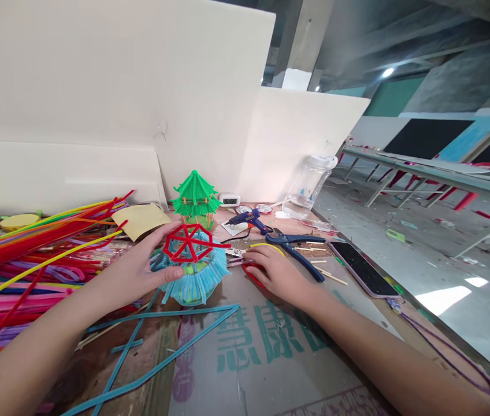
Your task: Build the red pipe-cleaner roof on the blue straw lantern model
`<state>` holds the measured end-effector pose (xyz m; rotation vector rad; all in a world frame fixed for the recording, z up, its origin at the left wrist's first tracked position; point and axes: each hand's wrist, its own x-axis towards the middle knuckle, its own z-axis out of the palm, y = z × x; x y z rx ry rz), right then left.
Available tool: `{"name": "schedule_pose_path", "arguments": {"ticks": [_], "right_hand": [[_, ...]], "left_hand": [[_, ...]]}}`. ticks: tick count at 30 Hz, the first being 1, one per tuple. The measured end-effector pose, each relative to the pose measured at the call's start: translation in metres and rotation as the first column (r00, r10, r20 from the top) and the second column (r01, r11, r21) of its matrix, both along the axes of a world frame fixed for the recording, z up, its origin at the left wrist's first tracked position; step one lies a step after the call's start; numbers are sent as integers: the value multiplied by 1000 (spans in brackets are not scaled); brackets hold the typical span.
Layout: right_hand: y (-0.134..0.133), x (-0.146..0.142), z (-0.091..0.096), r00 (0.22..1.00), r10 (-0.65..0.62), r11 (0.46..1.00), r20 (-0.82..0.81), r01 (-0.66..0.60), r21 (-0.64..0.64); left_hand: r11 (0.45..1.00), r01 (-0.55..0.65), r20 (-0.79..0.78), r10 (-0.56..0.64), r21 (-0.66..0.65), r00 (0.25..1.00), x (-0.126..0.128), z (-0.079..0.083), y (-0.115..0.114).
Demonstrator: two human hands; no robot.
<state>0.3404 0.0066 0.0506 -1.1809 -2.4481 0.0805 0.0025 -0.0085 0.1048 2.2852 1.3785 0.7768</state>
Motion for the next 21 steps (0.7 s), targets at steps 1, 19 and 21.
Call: {"name": "schedule_pose_path", "arguments": {"ticks": [1, 19, 21], "right_hand": [[-2, -1, -1, 1000, -12, 1000, -5, 12, 18], [-16, -60, 76, 948, 276, 873, -157, -179, 453], [-19, -64, 75, 943, 287, 867, -168, -181, 465]], "left_hand": [[1000, 22, 18, -21, -13, 1000, -2, 0, 1], [962, 53, -132, -18, 268, 991, 31, 36, -9], [947, 68, -139, -25, 313, 990, 31, 33, -10]]}}
